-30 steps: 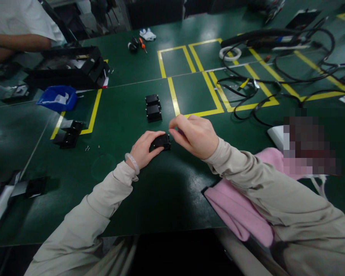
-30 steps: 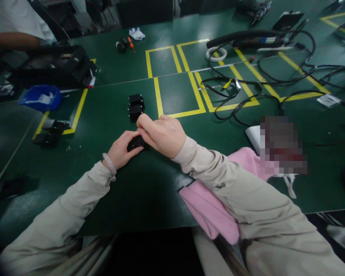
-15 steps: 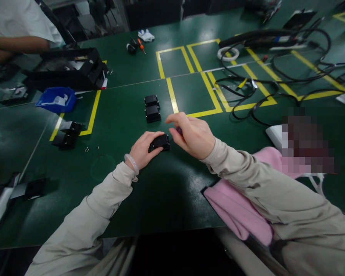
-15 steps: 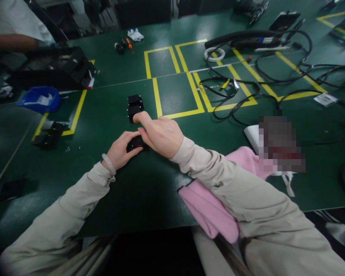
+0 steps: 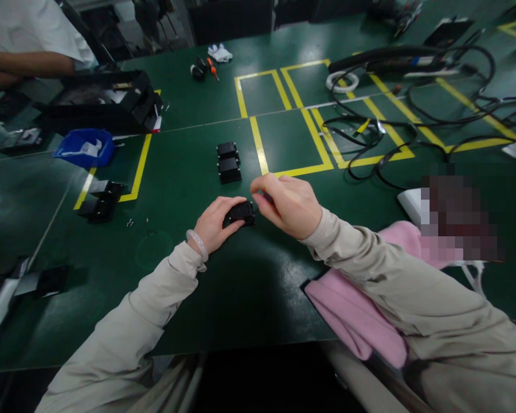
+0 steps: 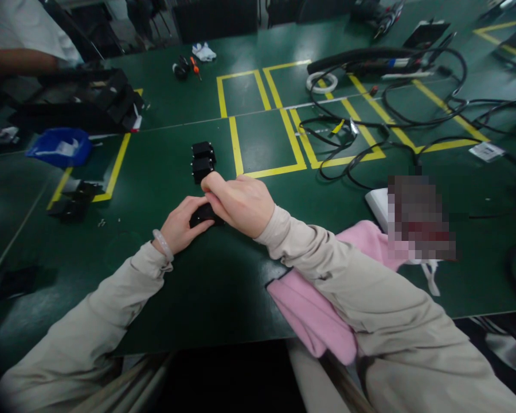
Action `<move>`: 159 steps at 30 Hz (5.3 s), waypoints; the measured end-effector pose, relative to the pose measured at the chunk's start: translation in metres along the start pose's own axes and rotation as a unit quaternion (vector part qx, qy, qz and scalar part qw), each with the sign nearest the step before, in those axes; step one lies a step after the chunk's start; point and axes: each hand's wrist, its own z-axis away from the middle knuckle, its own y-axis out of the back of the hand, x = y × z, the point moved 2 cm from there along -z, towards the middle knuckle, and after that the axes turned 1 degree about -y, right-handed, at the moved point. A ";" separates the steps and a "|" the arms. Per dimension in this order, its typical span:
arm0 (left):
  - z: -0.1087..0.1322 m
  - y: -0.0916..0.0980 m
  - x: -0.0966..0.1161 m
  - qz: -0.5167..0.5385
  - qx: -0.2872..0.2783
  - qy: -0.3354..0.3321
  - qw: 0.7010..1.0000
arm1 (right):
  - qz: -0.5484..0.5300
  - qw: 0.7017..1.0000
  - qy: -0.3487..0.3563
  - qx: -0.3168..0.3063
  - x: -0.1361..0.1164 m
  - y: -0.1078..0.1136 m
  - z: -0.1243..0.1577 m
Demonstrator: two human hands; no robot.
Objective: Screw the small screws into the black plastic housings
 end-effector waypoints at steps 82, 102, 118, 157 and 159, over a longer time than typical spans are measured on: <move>-0.012 0.011 0.033 -0.170 -0.004 -0.070 0.983 | -0.027 0.998 -0.030 -0.047 0.000 0.002 -0.003; -0.031 0.013 0.037 -0.207 -0.107 -0.053 0.971 | -0.014 1.000 -0.014 -0.023 0.003 0.000 -0.001; -0.042 0.014 0.047 -0.246 -0.157 -0.021 0.956 | -0.027 1.000 -0.007 -0.011 0.003 0.001 -0.001; 0.009 0.112 -0.011 -0.214 -0.127 0.241 0.938 | -0.311 0.926 -0.135 0.169 0.020 0.003 0.002; 0.031 0.128 -0.031 -0.253 -0.155 0.313 0.902 | -0.302 0.932 -0.125 0.153 0.019 0.002 0.002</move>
